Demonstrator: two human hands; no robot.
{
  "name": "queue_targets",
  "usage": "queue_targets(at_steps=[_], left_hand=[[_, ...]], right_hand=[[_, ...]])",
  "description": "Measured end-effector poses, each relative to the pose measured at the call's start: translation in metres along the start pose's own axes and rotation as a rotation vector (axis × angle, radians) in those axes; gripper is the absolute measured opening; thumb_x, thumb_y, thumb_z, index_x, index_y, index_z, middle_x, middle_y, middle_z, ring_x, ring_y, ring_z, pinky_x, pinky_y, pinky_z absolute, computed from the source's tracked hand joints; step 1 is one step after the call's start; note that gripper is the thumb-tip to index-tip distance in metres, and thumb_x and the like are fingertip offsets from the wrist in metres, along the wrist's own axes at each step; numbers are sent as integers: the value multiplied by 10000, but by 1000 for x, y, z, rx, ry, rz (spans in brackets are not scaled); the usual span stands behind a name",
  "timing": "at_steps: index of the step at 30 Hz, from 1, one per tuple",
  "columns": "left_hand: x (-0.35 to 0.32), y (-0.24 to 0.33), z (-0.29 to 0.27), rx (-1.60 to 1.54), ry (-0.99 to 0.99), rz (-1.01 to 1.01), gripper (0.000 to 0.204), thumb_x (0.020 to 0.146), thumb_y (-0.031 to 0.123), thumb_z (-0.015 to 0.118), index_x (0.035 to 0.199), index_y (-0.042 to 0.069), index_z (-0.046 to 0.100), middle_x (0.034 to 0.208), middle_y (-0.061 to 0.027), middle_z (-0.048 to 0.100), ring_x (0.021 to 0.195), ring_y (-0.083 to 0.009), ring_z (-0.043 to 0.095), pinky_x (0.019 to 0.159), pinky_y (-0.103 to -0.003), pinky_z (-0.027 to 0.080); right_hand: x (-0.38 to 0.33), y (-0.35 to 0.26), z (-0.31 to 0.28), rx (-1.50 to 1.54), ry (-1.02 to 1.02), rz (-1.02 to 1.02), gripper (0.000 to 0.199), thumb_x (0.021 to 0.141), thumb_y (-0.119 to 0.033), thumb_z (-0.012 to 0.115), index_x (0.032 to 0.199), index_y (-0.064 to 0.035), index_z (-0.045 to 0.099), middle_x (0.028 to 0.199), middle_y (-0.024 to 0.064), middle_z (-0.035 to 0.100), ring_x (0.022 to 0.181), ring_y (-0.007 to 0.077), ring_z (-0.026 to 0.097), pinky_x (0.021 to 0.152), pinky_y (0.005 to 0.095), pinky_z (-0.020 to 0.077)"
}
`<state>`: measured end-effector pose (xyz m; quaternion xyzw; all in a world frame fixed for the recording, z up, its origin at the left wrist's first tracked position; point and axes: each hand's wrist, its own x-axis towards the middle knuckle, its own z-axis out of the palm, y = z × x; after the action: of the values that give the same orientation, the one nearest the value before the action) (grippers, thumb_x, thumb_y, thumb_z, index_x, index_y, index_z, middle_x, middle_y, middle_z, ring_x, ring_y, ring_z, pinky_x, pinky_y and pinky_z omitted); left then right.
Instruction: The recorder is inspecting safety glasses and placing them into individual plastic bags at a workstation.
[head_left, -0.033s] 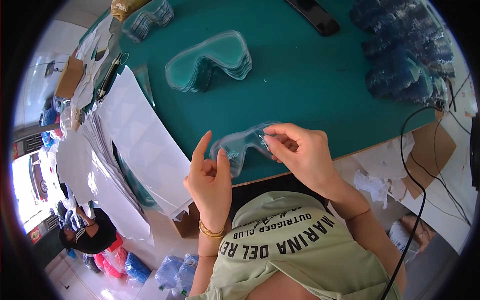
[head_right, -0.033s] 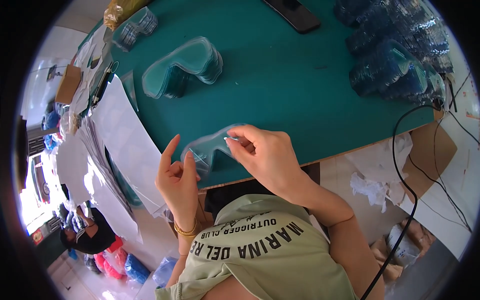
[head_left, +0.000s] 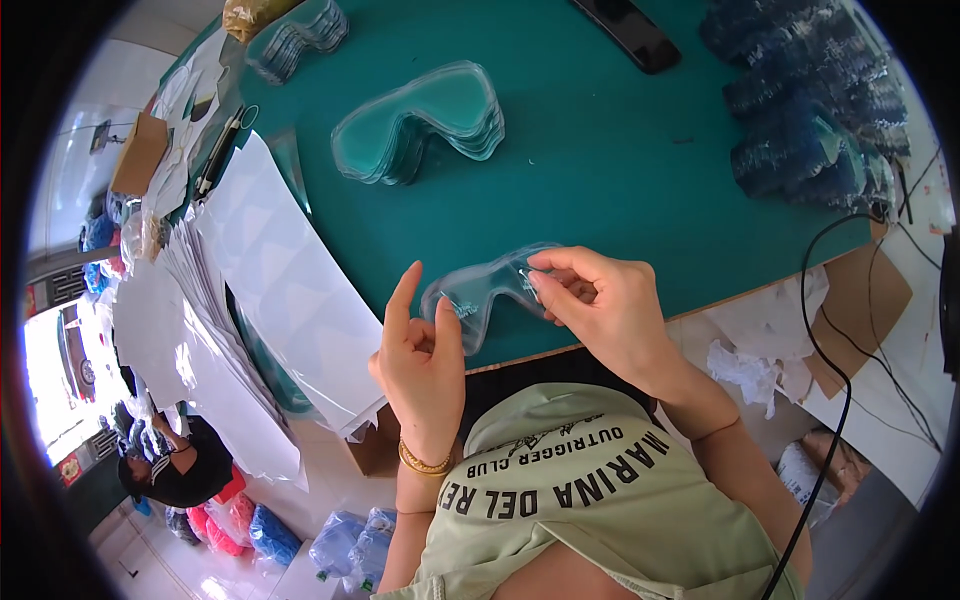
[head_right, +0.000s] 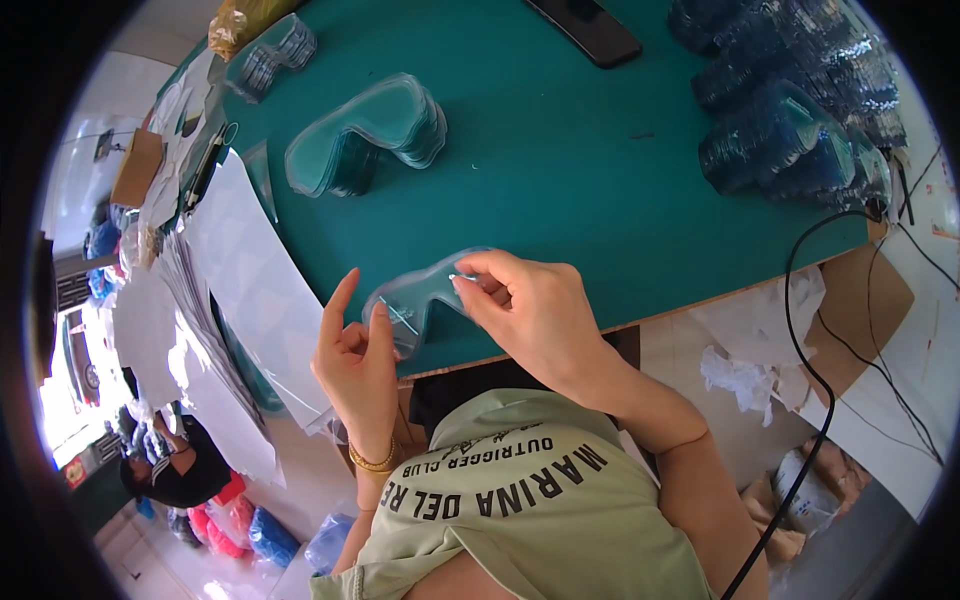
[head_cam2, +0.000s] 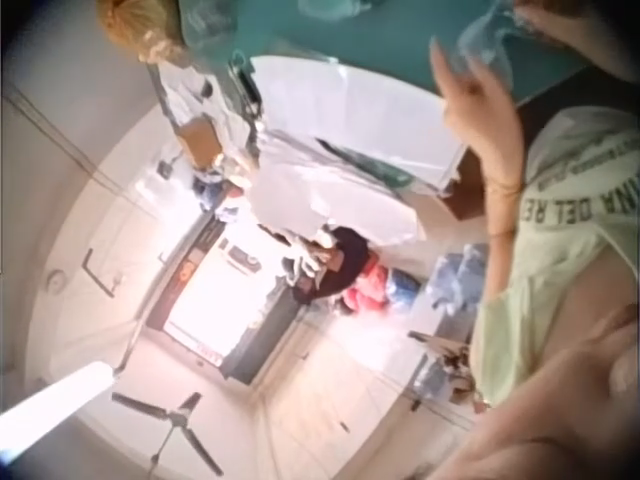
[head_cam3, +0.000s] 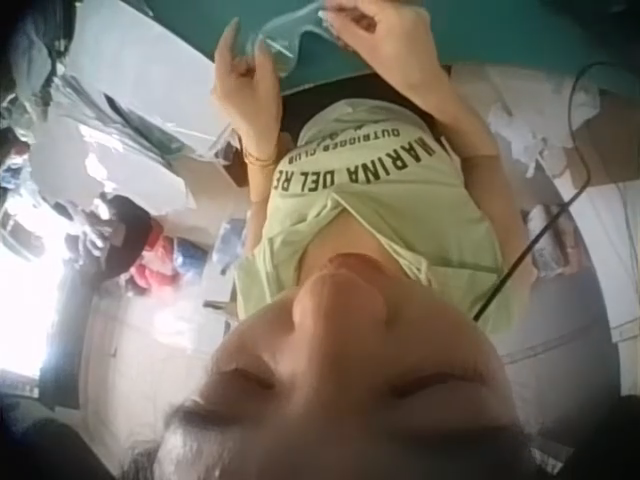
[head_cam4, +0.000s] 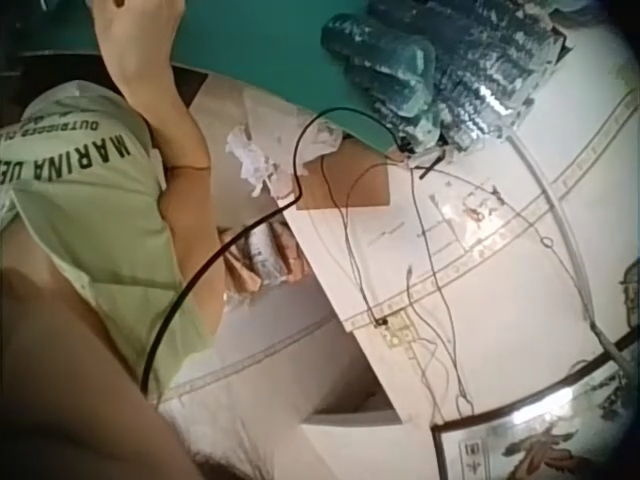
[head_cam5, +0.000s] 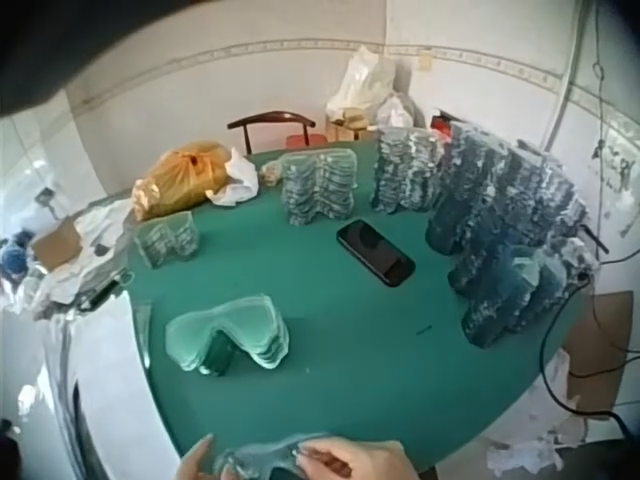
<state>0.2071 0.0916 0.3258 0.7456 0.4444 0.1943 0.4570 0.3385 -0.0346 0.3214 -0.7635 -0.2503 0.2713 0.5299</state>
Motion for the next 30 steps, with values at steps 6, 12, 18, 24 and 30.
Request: queue_targets(at_steps=[6, 12, 18, 24, 30], left_hand=[[-7, 0, -6, 273, 85, 131, 443, 866, 61, 696, 1295, 53, 586, 496, -7, 487, 430, -64, 447, 460, -219, 354], [-21, -21, -28, 305, 160, 189, 507, 749, 12, 770, 1236, 70, 642, 681, -24, 498, 560, -93, 447, 523, -229, 369], [-21, -32, -31, 459, 179, 610, 397, 669, 58, 799, 1054, 140, 752, 896, -49, 509, 780, -206, 468, 686, -333, 403], [-20, -43, -50, 383, -65, 782, 170, 615, 106, 793, 773, 120, 730, 917, -57, 568, 869, -252, 465, 741, -351, 404], [-12, -30, -35, 200, -15, 839, 182, 603, 36, 772, 763, 40, 685, 883, -80, 582, 764, -254, 534, 633, -346, 449]], right_hand=[[-1, 0, -1, -2, -10, 1, 186, 892, -64, 683, 1059, 19, 688, 794, 100, 716, 650, 105, 675, 593, 224, 552], [1, -1, -2, 18, -7, 18, 190, 900, -84, 681, 1060, 17, 690, 777, 94, 706, 646, 106, 671, 590, 222, 550], [1, -2, -1, 33, -14, 7, 192, 911, -109, 669, 1055, 17, 691, 765, 86, 695, 638, 108, 662, 583, 223, 537], [0, -1, 0, 74, -26, 58, 203, 923, -127, 658, 1060, 20, 688, 763, 89, 687, 641, 116, 658, 582, 231, 536], [0, -3, 0, 80, -30, 83, 212, 932, -127, 645, 1067, 32, 683, 768, 93, 691, 652, 115, 658, 591, 231, 536]])
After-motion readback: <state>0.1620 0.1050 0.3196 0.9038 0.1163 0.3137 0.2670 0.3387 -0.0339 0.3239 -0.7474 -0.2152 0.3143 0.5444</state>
